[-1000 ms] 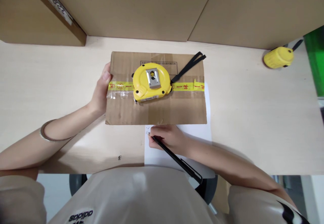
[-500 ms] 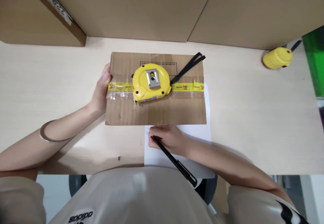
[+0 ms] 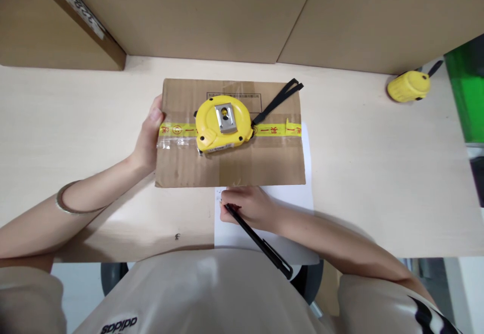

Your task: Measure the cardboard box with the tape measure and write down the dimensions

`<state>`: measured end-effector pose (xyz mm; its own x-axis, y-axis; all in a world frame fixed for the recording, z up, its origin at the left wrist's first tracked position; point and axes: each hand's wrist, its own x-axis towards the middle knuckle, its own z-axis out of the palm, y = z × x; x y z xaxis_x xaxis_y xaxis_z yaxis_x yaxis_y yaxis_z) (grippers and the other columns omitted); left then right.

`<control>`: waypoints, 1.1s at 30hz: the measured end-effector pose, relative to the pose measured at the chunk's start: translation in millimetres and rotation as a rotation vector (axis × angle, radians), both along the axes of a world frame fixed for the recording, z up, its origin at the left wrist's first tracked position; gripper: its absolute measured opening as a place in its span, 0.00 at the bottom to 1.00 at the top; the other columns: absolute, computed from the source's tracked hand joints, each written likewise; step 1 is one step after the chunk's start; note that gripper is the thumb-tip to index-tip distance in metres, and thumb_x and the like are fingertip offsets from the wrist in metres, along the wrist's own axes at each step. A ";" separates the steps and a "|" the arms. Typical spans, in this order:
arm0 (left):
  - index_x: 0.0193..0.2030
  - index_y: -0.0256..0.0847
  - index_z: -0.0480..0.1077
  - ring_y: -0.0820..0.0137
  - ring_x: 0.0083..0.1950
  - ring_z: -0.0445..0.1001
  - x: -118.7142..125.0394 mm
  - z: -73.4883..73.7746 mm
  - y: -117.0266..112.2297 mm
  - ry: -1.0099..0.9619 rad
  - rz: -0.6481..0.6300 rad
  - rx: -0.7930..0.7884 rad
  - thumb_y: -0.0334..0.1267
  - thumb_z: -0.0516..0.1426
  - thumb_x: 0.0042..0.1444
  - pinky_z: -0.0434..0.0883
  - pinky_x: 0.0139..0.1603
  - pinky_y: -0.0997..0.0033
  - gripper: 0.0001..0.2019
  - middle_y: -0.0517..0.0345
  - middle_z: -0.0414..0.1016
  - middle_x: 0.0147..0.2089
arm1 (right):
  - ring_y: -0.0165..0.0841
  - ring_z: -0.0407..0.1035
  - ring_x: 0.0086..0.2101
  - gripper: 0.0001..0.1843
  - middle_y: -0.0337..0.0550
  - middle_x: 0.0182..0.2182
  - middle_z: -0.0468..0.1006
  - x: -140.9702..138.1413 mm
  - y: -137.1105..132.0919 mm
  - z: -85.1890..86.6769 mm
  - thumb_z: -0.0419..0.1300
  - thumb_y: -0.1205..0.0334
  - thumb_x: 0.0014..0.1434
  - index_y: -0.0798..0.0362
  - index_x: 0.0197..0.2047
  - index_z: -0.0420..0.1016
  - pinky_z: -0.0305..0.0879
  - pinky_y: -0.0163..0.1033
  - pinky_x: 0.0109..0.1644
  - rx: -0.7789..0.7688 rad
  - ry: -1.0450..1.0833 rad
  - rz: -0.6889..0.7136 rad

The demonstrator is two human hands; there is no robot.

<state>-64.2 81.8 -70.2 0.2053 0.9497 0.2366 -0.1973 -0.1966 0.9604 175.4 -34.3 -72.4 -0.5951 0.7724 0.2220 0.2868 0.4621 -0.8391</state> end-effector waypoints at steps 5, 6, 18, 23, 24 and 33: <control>0.57 0.52 0.70 0.55 0.72 0.62 0.7 0.8 -0.9 0.019 0.024 -0.015 0.64 0.55 0.61 0.63 0.73 0.53 0.25 0.59 0.70 0.64 | 0.22 0.59 0.22 0.08 0.32 0.20 0.65 0.8 -0.6 -0.7 0.59 0.71 0.53 0.52 0.25 0.69 0.55 0.28 0.26 0.008 -0.011 0.001; 0.57 0.53 0.70 0.56 0.72 0.62 1.0 1.4 -1.2 0.019 0.024 -0.018 0.64 0.55 0.61 0.63 0.73 0.53 0.25 0.60 0.70 0.64 | 0.22 0.59 0.22 0.08 0.32 0.21 0.66 0.5 -0.7 0.2 0.59 0.71 0.53 0.52 0.25 0.69 0.56 0.28 0.26 0.012 -0.014 0.003; 0.58 0.54 0.69 0.55 0.73 0.61 2.6 3.6 -2.4 0.014 0.017 -0.034 0.63 0.55 0.62 0.63 0.74 0.50 0.24 0.61 0.69 0.66 | 0.22 0.61 0.19 0.07 0.30 0.19 0.69 2.0 0.4 26.1 0.59 0.73 0.52 0.52 0.27 0.67 0.58 0.28 0.25 0.065 -0.035 -0.118; 0.62 0.58 0.65 0.53 0.76 0.57 4.4 8.6 -4.4 0.034 0.011 -0.036 0.66 0.54 0.61 0.64 0.73 0.51 0.28 0.61 0.66 0.69 | 0.22 0.65 0.23 0.10 0.33 0.25 0.71 27.8 -11.1 64.6 0.55 0.77 0.55 0.52 0.30 0.66 0.60 0.27 0.26 0.122 -0.313 -0.135; 0.64 0.59 0.63 0.53 0.76 0.55 3.7 9.5 -4.7 0.038 0.009 -0.022 0.67 0.53 0.60 0.64 0.73 0.50 0.29 0.61 0.65 0.69 | 0.23 0.66 0.23 0.10 0.35 0.26 0.71 33.1 -14.9 70.4 0.53 0.77 0.57 0.52 0.31 0.67 0.60 0.29 0.26 0.167 -0.401 -0.144; 0.70 0.69 0.51 0.53 0.76 0.55 -5.0 9.2 -4.0 0.113 -0.108 -0.003 0.59 0.63 0.57 0.66 0.72 0.49 0.38 0.65 0.54 0.75 | 0.31 0.72 0.22 0.12 0.43 0.29 0.76 45.6 -28.4 59.9 0.55 0.81 0.53 0.55 0.31 0.73 0.61 0.36 0.23 0.204 -1.096 -0.046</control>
